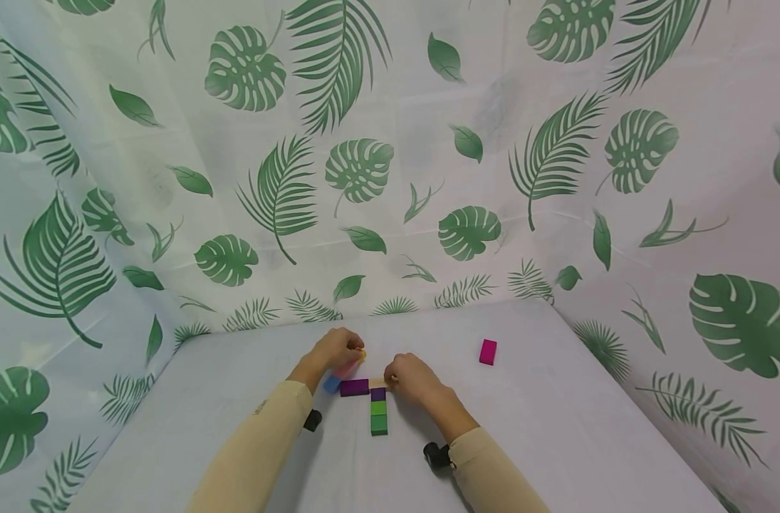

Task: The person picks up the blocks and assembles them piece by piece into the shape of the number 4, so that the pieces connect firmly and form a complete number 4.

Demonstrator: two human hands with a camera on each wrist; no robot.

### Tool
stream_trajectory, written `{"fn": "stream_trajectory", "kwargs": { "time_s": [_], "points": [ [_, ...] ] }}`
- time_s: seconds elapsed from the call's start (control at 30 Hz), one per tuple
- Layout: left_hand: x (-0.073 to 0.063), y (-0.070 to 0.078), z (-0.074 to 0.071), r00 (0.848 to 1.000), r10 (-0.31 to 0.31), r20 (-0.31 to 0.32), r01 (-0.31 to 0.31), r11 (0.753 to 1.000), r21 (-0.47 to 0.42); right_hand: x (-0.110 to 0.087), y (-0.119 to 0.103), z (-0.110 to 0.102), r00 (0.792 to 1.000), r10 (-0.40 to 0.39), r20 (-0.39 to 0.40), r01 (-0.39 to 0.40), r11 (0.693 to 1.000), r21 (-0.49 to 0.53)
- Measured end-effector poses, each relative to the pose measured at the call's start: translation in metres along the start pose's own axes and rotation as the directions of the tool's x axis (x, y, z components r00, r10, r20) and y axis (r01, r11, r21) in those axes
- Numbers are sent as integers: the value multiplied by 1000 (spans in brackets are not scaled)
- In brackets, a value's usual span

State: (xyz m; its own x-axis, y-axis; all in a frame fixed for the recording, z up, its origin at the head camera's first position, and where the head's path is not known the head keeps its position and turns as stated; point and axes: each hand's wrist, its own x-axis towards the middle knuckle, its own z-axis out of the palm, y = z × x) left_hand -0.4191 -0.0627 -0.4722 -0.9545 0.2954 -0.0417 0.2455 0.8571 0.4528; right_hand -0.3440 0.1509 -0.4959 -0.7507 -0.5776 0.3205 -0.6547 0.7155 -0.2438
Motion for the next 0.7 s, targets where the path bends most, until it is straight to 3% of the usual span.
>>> {"fn": "stream_trajectory", "kwargs": {
  "time_s": [0.37, 0.53, 0.63, 0.7],
  "points": [
    [1, -2, 0, 1000, 9, -12, -9, 1000, 9, 0, 0, 0, 1000, -8, -2, 8, 1000, -23],
    [-3, -2, -2, 1000, -5, -26, 4, 999, -35, 0, -2, -1, 1000, 12, 13, -12, 1000, -16],
    [-3, -3, -3, 998, 24, -64, -27, 999, -39, 0, -4, -2, 998, 48, 31, -48, 999, 1],
    [-4, -2, -5, 990, 86, -108, -88, 996, -17, 1, -4, -2, 997, 64, 39, -64, 998, 7]
  ]
}}
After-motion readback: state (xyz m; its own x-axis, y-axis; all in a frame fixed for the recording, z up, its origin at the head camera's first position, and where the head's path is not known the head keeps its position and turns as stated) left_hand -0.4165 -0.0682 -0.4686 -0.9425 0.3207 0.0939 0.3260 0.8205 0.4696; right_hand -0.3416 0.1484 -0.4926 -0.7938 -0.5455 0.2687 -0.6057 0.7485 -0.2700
